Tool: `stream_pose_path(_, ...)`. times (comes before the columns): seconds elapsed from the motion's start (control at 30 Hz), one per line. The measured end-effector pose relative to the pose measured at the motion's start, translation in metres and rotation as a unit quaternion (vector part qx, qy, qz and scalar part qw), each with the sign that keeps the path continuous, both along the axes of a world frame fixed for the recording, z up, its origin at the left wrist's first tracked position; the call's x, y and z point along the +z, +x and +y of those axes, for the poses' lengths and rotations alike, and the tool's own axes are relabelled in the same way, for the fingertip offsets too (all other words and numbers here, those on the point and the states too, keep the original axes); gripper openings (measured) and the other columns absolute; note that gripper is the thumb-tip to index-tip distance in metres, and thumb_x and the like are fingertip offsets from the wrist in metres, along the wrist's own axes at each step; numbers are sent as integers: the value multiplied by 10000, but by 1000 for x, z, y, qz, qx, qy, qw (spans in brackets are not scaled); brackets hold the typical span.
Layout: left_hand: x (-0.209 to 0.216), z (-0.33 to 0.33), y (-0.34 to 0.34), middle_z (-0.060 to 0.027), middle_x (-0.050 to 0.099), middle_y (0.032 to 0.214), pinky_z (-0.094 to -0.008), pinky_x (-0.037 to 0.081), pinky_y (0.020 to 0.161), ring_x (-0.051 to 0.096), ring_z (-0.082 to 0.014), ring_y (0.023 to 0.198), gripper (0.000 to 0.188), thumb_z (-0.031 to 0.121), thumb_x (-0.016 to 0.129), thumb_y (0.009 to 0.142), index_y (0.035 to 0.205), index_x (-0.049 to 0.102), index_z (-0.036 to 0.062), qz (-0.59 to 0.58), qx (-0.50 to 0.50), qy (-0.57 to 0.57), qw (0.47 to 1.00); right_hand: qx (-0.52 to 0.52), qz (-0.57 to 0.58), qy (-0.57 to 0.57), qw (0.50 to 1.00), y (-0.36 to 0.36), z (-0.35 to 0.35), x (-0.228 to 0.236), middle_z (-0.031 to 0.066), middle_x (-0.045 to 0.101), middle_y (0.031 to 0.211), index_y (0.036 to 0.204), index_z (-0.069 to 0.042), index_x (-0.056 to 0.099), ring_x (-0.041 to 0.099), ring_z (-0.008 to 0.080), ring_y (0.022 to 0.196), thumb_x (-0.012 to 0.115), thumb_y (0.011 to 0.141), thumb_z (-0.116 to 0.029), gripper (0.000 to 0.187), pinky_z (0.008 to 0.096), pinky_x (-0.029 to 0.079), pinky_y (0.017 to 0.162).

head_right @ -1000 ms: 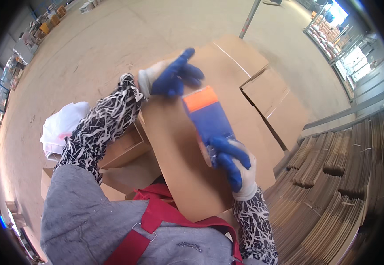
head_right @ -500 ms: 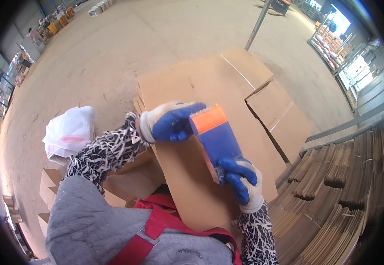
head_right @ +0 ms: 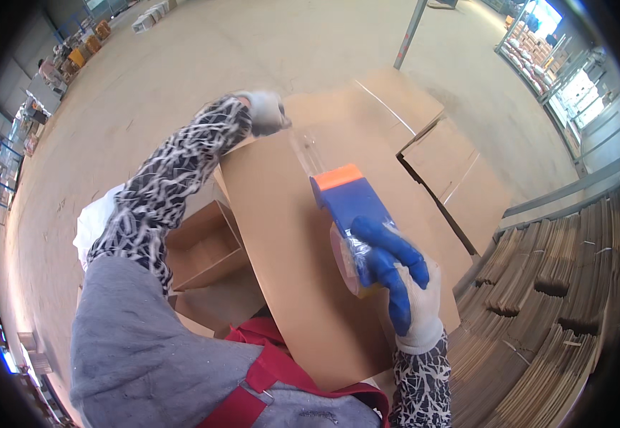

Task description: Assemble and seal cardboard boxes using a tape dispenser.

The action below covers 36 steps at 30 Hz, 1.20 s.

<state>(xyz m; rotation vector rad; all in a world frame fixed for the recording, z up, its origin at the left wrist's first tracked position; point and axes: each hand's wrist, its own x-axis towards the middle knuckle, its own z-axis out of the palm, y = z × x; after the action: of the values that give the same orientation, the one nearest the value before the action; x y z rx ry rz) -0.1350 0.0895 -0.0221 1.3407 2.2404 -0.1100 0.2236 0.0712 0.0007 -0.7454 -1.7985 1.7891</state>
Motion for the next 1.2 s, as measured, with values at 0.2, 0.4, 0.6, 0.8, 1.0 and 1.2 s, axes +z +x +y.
stream_pose_path(0.2,-108,9,-56,-170,677,835,-370,502,663,645,-261,745,266,266,586,814,876,695,32,54,-315,40,947,-20,-17,-37,999,8,-8,4,141,651,1118,1141,67,622,565,217,1117,520,849,-100,351,328,395,998)
stream_pose_path(0.4,-16,0,18,-195,670,1036,-408,498,803,638,-332,903,540,528,471,875,1106,654,77,80,-64,101,990,11,-1,-44,999,13,0,-22,126,664,1051,1112,43,647,602,197,986,570,870,-130,307,302,456,876)
stream_pose_path(0.6,-24,8,98,-166,559,1292,-395,380,1033,508,-321,1220,740,657,295,906,1302,522,74,137,25,182,973,-11,26,141,990,127,-38,-44,121,672,869,1077,-12,669,601,219,738,595,826,-151,296,318,465,689)
stream_pose_path(0.8,-22,13,86,-162,553,1301,-391,388,1019,508,-312,1220,720,654,350,899,1338,496,101,172,7,243,955,-99,-137,-69,983,321,-137,-52,148,658,814,880,0,723,627,252,763,593,748,-150,238,334,481,672)
stream_pose_path(1.0,-10,-24,244,-238,419,1393,-487,281,1084,322,-401,1346,751,602,520,845,1406,399,118,177,-255,189,932,-111,-129,-5,985,275,-112,-99,155,668,949,974,42,686,615,233,869,594,769,-252,370,314,462,787)
stream_pose_path(1.2,-42,-104,396,-291,278,1458,-698,92,1059,211,-518,1357,686,335,583,832,1450,341,163,127,-376,283,873,-145,-20,-186,972,254,-114,-84,156,669,1044,1115,98,607,622,186,967,541,846,-222,423,281,473,876)
